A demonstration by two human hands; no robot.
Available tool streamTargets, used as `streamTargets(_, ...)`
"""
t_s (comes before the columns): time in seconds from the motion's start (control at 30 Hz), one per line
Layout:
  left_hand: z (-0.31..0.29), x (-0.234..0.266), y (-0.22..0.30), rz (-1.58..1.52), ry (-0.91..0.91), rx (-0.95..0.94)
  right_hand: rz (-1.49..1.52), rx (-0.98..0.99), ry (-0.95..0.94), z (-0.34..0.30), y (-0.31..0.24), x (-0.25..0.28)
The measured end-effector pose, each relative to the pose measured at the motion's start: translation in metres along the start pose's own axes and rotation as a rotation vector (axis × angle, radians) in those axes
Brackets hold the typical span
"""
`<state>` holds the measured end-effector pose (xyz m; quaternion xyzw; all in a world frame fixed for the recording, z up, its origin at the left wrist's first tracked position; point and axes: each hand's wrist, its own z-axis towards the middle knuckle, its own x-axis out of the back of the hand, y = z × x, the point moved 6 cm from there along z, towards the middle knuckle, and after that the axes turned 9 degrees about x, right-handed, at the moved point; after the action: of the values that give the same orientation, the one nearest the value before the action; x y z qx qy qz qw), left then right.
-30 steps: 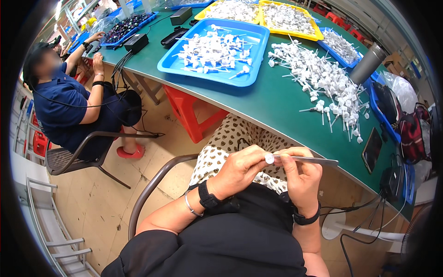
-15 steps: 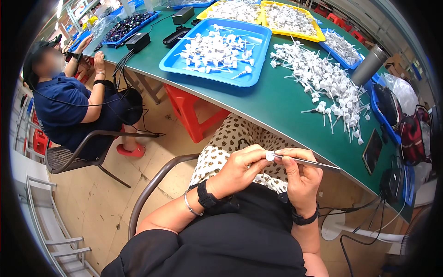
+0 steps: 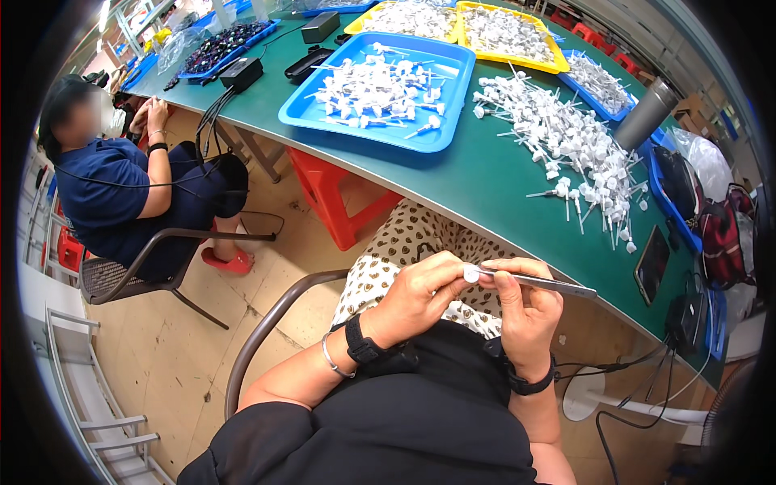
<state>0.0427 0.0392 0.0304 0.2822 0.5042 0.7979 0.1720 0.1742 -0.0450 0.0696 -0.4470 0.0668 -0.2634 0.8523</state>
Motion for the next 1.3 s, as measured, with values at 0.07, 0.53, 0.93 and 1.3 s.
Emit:
streamTargets(0.07,-0.0001,-0.0001,0.0006,0.003,-0.006,0.001,-0.022,0.014,-0.004,-0.0003,0.0003,-0.0002)
streamTargets(0.53,-0.0004,-0.0011,0.0007,0.032,-0.001,-0.055,-0.049,0.018,0.006,0.0005,-0.0004,-0.0013)
streamTargets(0.93,-0.0017,-0.0014,-0.0004,0.026,0.006,-0.051,-0.031,0.0,0.001,-0.0015,0.0025,-0.0013)
streamTargets(1.3,-0.0011,-0.0001,0.0028,0.007,0.008,-0.02,0.018,-0.014,0.038,-0.0019,0.0011,-0.0021)
